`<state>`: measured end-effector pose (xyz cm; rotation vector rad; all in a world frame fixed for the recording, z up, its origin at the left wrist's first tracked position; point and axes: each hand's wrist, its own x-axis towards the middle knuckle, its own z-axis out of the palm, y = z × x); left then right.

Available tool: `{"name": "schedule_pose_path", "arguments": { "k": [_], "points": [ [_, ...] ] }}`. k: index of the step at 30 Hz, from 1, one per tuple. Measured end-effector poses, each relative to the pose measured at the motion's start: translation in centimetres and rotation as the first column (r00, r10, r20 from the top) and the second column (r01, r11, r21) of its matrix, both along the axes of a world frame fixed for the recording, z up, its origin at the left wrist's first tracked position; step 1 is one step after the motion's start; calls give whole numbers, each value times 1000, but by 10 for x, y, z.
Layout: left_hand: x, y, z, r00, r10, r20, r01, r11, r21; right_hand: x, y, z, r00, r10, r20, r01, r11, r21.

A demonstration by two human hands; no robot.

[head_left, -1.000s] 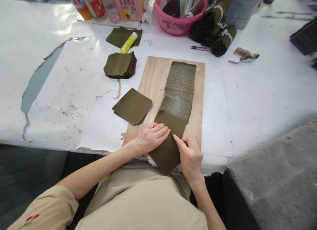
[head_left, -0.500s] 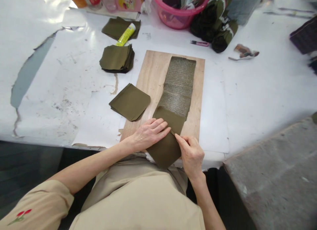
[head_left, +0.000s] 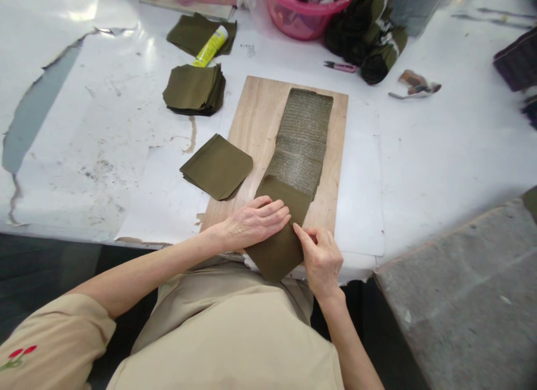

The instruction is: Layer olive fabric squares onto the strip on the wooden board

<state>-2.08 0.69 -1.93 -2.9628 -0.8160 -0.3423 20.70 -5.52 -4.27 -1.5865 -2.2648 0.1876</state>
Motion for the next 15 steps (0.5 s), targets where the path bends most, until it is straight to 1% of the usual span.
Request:
{"name": "schedule_pose_path", "arguments": {
  "k": [3, 7, 12, 15],
  "points": [
    [2, 3, -2, 999, -48, -8, 48, 998, -45, 4, 2, 5, 998, -3, -60, 1, 1000, -27],
    [2, 5, 0, 999, -31, -24, 29, 994, -106, 10, 2, 11, 992, 1, -123, -6, 999, -46],
    [2, 5, 4, 998, -28, -58, 20, 990, -143, 11, 0, 9, 996, 9, -92, -13, 999, -41],
    [2, 4, 4, 998, -41, -49, 34, 992, -125, 10, -3, 8, 999, 17, -46, -17, 1000, -7]
  ]
}}
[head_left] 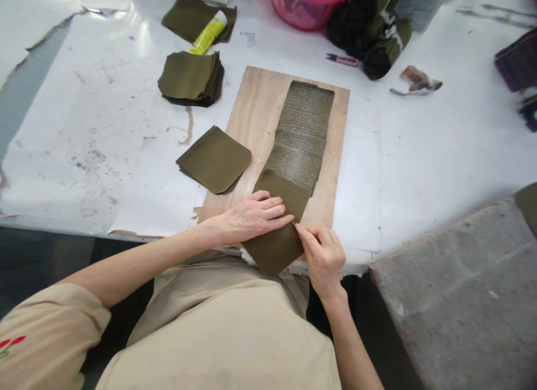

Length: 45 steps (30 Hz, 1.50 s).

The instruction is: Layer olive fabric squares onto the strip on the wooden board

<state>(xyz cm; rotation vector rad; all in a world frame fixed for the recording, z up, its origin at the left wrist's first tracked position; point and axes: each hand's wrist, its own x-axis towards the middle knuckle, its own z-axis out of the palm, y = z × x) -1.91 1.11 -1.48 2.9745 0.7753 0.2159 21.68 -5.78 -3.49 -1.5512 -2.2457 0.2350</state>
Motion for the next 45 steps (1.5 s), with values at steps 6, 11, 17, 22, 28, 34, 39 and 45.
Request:
{"name": "schedule_pose_path", "arguments": {
  "k": [6, 11, 17, 22, 28, 34, 39, 45],
  "points": [
    [5, 0, -1, 999, -41, 29, 40, 999, 37, -2, -3, 0, 998, -2, 69, -1, 999, 42],
    [9, 1, 1, 998, -49, 32, 49, 999, 3, 2, -1, 2, 999, 12, 49, -12, 1000, 13],
    [10, -1, 0, 998, -23, 59, 23, 1000, 6, 8, -1, 4, 1000, 30, 3, -29, 999, -29],
    [12, -4, -1, 999, -12, 41, 11, 1000, 19, 9, -4, 3, 1000, 23, 17, -23, 999, -28],
    [16, -6, -2, 997, -17, 79, 16, 1000, 12, 11, -9, 0, 999, 18, 33, -17, 1000, -20],
    [18, -5, -3, 997, -23, 74, 24, 1000, -6, 13, -10, 0, 999, 31, 40, -30, 1000, -6],
    [19, -5, 1, 998, -34, 51, 33, 999, 27, 15, -12, 0, 996, 56, 64, -57, 998, 3],
    [21, -8, 0, 996, -39, 75, 40, 999, -5, 16, -12, 3, 1000, 17, 17, -16, 999, -34]
  ]
}}
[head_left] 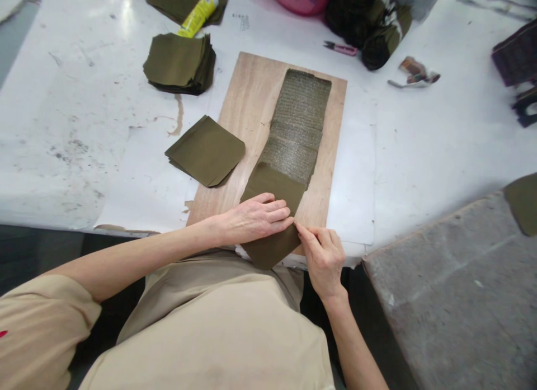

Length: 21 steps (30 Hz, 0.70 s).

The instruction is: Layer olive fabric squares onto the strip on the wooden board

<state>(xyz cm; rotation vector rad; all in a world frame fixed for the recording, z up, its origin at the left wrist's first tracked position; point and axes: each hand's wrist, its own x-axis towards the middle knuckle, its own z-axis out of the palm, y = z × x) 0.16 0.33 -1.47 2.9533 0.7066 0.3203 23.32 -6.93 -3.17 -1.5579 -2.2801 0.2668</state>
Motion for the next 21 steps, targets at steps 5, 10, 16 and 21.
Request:
{"name": "schedule_pose_path", "arguments": {
  "k": [5, 10, 16, 21],
  "points": [
    [0, 0, -6, 1000, 1, -31, -1, 1000, 9, 0, 1, 3, 996, -58, -68, 55, 998, -38],
    [0, 2, -6, 1000, 1, -29, -2, 1000, -13, -2, 1, 4, 996, -61, -71, 59, 998, -28],
    [0, 2, -4, 998, -3, -58, 2, 1000, -14, -1, -2, 1, 999, -31, -31, 32, 999, 37],
    [1, 2, -2, 998, -10, -55, 11, 1000, 4, 0, -6, -3, 1000, -13, 19, 12, 998, 60]
  ]
}}
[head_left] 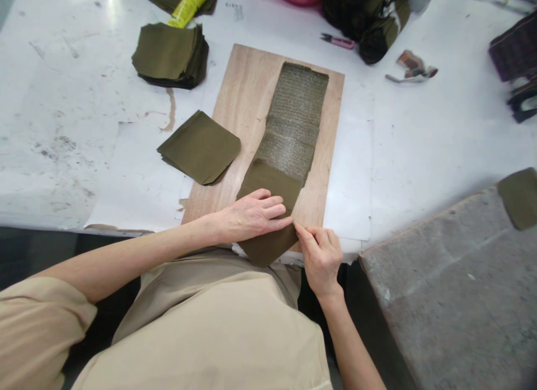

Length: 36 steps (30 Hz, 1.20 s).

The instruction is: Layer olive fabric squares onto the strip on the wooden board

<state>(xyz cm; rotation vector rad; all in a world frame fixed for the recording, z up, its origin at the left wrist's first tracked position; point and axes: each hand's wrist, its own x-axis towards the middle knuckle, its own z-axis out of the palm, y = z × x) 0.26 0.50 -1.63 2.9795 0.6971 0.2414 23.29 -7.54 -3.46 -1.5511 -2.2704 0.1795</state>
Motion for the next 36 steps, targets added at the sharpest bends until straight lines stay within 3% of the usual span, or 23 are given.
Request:
{"name": "schedule_pose_path", "arguments": {
  "k": [12, 24, 36],
  "points": [
    [6, 0, 0, 999, -27, -24, 27, 1000, 4, -1, -1, 2, 999, 9, 37, -9, 1000, -8],
    [5, -3, -3, 999, -23, -41, 23, 1000, -7, 13, -3, 8, 962, -146, -232, 100, 974, -202],
    [5, -2, 1, 1000, -27, -11, 27, 1000, 6, 2, 2, 7, 991, -91, -102, 83, 993, -83]
  ]
}}
